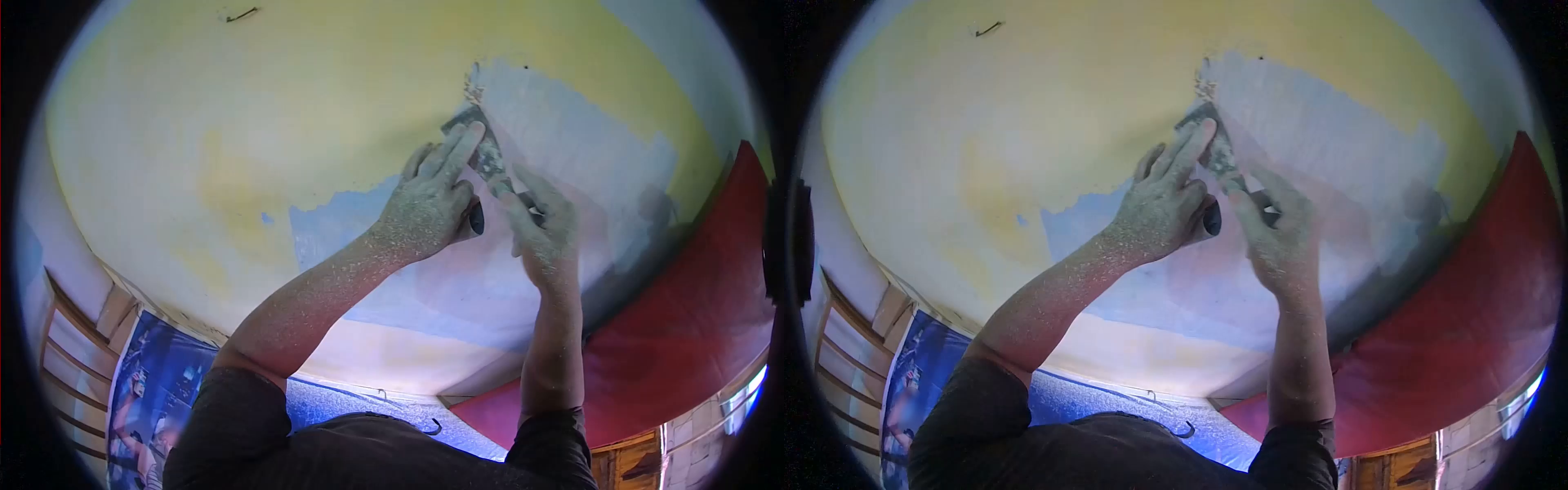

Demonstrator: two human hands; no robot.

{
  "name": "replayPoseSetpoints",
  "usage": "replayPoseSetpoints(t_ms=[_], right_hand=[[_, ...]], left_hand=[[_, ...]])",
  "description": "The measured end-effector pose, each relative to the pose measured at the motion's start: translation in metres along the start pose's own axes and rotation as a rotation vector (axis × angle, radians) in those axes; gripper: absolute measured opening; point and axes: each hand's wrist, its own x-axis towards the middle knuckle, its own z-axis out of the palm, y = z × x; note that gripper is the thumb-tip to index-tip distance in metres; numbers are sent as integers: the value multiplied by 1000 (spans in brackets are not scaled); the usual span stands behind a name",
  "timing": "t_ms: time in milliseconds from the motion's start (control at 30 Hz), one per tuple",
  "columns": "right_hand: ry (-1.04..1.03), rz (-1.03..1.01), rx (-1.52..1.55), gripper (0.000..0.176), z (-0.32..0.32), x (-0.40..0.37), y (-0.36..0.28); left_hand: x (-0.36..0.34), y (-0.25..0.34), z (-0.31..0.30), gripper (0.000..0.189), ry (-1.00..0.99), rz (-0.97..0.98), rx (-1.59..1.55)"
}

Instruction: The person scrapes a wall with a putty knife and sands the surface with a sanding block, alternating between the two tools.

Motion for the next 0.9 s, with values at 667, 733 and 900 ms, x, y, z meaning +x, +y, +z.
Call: replayPoseSetpoints(t_ms=[667,733,900], right_hand=[[140,-949,1003,35,25,83,24],[55,-893,1207,36,11,92,26],[217,-1073,1057,40,-20,61,-23]], left_hand=[[-2,-24,-5,15,168,-96,-27],[-12,-29,-2,16,189,-150,-35],[-52,-53,-5,13,60,-329,31]])
